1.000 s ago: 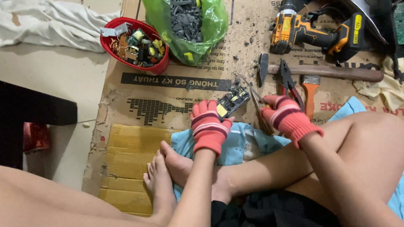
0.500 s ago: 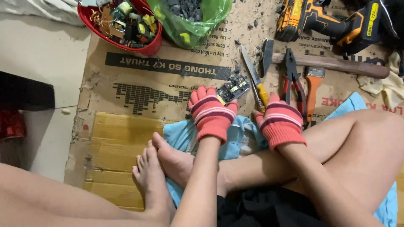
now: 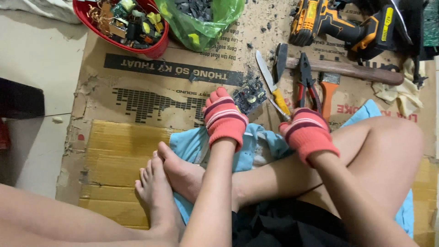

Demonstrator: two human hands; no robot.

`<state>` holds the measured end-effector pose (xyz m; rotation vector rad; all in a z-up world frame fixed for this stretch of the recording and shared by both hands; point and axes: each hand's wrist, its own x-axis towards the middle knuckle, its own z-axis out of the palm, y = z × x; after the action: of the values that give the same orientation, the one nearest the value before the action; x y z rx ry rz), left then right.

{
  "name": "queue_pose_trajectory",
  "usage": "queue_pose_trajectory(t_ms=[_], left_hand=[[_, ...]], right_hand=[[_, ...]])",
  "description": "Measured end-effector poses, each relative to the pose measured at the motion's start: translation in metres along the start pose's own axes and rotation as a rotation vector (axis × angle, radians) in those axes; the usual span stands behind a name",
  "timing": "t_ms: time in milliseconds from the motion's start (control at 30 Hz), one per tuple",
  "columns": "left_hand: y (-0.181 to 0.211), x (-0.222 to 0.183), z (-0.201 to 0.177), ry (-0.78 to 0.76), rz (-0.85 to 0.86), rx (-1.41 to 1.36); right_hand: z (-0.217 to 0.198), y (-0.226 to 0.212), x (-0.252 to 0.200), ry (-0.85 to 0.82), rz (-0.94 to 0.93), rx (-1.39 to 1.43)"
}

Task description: The person uses pliers and a hammer to break and remove electronic components from a circuit board.

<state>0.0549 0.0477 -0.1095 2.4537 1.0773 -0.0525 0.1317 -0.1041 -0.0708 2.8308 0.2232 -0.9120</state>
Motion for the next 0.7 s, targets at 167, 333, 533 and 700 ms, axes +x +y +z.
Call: queue_pose_trajectory(t_ms=[167,333,533,700], left_hand=[[-0.003,0.005,-0.005,-0.016,0.01,-0.023],[-0.004,0.008,-0.01,-0.02,0.024,-0.035],[-0.003,0.011,-0.014,-0.013,0.031,-0.053],[-0.003,0.012,-0.018,-0.006,0.013,-0.047]], right_hand=[[-0.033,0.025,-0.013,-0.027,-0.144,0.206],[-0.062,0.004,-0.044,-0.157,-0.217,0.245],[-0.088,-0.013,-0.033,-0.033,-0.259,0.159],[-0.107,-0.031,-0.04,-0.057,-0.4,-0.101]])
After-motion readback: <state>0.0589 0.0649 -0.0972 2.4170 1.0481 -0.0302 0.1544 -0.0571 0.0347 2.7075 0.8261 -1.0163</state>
